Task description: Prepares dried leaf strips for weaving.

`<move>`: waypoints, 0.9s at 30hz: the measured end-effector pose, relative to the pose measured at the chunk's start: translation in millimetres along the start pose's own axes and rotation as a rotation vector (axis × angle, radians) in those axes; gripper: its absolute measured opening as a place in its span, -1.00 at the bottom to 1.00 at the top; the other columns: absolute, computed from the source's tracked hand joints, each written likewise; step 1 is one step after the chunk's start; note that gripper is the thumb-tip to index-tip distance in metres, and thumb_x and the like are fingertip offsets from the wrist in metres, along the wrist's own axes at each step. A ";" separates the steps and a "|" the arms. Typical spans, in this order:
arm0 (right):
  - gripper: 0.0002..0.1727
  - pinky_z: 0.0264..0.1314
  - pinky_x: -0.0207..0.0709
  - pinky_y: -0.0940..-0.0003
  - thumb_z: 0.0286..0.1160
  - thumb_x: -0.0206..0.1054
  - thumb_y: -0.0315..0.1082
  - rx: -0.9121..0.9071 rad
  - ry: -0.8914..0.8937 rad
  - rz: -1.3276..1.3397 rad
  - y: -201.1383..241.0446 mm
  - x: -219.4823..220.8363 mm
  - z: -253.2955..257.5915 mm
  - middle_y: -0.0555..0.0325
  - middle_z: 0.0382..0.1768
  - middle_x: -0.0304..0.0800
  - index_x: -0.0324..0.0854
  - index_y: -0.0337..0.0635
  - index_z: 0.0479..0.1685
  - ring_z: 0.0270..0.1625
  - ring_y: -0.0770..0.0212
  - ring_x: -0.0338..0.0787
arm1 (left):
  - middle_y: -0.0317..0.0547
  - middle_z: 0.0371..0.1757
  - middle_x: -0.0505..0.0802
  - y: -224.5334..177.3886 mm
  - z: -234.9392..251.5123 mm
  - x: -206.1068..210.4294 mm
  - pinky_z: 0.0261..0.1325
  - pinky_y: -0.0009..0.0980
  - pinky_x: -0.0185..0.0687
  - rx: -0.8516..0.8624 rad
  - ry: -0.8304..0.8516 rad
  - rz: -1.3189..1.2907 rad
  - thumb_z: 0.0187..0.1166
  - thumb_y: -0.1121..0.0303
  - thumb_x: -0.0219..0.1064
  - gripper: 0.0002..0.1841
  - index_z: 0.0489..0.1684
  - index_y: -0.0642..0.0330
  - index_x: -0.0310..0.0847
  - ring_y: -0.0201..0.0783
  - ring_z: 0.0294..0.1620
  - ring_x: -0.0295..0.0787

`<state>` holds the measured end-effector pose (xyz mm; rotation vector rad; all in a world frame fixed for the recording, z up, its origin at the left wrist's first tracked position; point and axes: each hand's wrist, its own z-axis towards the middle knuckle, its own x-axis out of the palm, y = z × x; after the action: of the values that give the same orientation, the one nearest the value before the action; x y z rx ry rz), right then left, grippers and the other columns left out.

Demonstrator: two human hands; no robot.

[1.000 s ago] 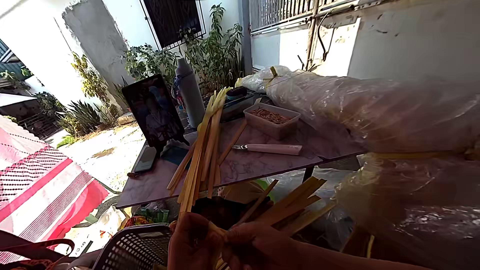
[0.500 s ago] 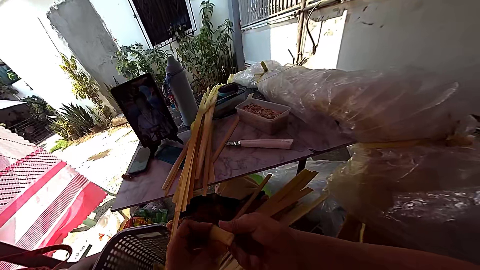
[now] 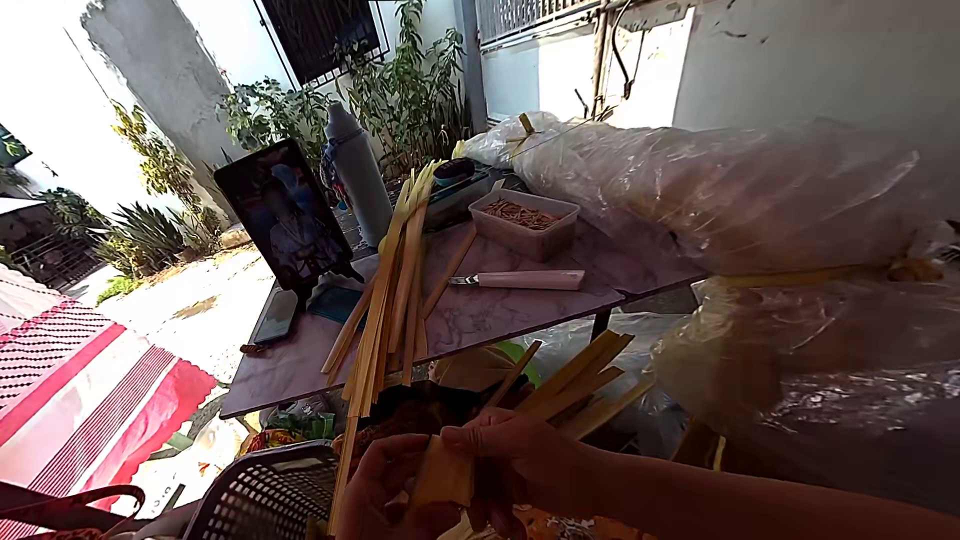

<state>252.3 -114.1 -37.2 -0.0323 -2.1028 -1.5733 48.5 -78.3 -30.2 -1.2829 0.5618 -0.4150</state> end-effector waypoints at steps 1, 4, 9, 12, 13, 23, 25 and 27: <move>-0.48 -0.55 0.59 0.69 0.92 -0.27 -0.12 0.049 0.031 0.110 -4.9 1.2 1.4 0.34 -0.55 0.82 0.60 -0.03 -0.27 -0.61 0.54 0.74 | -0.31 0.01 0.89 5.2 0.5 -0.8 0.05 -0.49 0.81 0.032 -0.030 -0.019 0.19 0.67 0.54 -0.49 0.17 0.37 0.47 -0.50 0.02 0.86; -0.45 -0.61 0.39 0.79 0.93 -0.31 -0.05 0.169 0.220 0.533 -26.7 3.8 9.8 0.38 -0.58 0.61 0.55 -0.01 -0.33 -0.68 0.62 0.50 | -0.43 -0.20 0.86 13.8 6.7 -4.5 -0.07 -0.57 0.76 0.030 -0.062 -0.089 0.14 0.51 0.65 -0.56 0.00 0.28 0.58 -0.57 -0.20 0.81; -0.43 -0.66 0.29 0.80 0.93 -0.33 -0.05 0.081 0.151 0.466 -28.2 9.9 9.2 0.45 -0.66 0.46 0.49 0.02 -0.43 -0.73 0.65 0.38 | -0.43 -0.29 0.86 18.5 10.0 -6.0 -0.16 -0.56 0.79 -0.054 -0.068 -0.207 0.16 0.62 0.60 -0.65 -0.18 0.16 0.58 -0.55 -0.31 0.83; -0.43 -0.66 0.26 0.78 0.93 -0.31 -0.07 0.046 0.053 0.381 -24.4 12.4 5.3 0.46 -0.69 0.47 0.51 0.01 -0.44 -0.74 0.65 0.37 | -0.54 -0.08 0.81 31.7 10.8 -7.6 0.00 -0.63 0.75 0.146 -0.022 -0.138 0.26 0.39 0.63 -0.78 -0.20 0.05 0.75 -0.65 -0.05 0.76; -0.43 -0.69 0.24 0.80 0.93 -0.33 -0.06 0.099 0.136 0.497 -27.0 11.8 6.0 0.46 -0.70 0.44 0.48 0.03 -0.45 -0.76 0.66 0.34 | -0.59 -0.06 0.79 33.8 12.1 -6.3 0.03 -0.69 0.72 0.218 -0.034 -0.082 0.29 0.30 0.62 -0.84 -0.25 -0.01 0.81 -0.71 0.00 0.72; -0.59 -0.24 0.77 0.49 0.87 -0.12 -0.19 -0.136 -0.097 -0.246 -5.7 1.1 1.3 0.38 -0.46 0.80 0.59 -0.08 -0.29 -0.41 0.44 0.85 | -0.12 -0.09 0.78 0.8 15.9 -9.4 0.03 -0.59 0.68 -0.005 0.123 0.287 0.44 0.46 0.46 -0.71 0.04 0.46 0.65 -0.51 -0.09 0.74; -0.61 -0.30 0.77 0.51 0.87 -0.08 -0.21 -0.106 -0.094 -0.141 -8.2 -1.1 2.6 0.37 -0.49 0.82 0.59 -0.05 -0.33 -0.45 0.43 0.86 | 0.05 0.05 0.73 -3.7 15.4 -12.6 0.12 -0.52 0.67 -0.023 0.196 0.319 0.41 0.58 0.40 -0.59 0.25 0.54 0.59 -0.39 0.02 0.72; -0.52 -0.41 0.71 0.60 0.92 -0.21 -0.17 0.010 -0.071 0.091 -13.0 1.3 3.1 0.32 -0.50 0.85 0.62 -0.06 -0.25 -0.51 0.46 0.83 | 0.03 0.04 0.76 -2.1 14.1 -13.0 0.08 -0.52 0.70 -0.019 0.173 0.300 0.39 0.59 0.40 -0.59 0.23 0.54 0.61 -0.41 -0.01 0.76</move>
<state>245.9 -115.9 -48.8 -0.1800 -2.1315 -1.5289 46.8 -60.3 -23.6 -1.1645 0.8930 -0.2717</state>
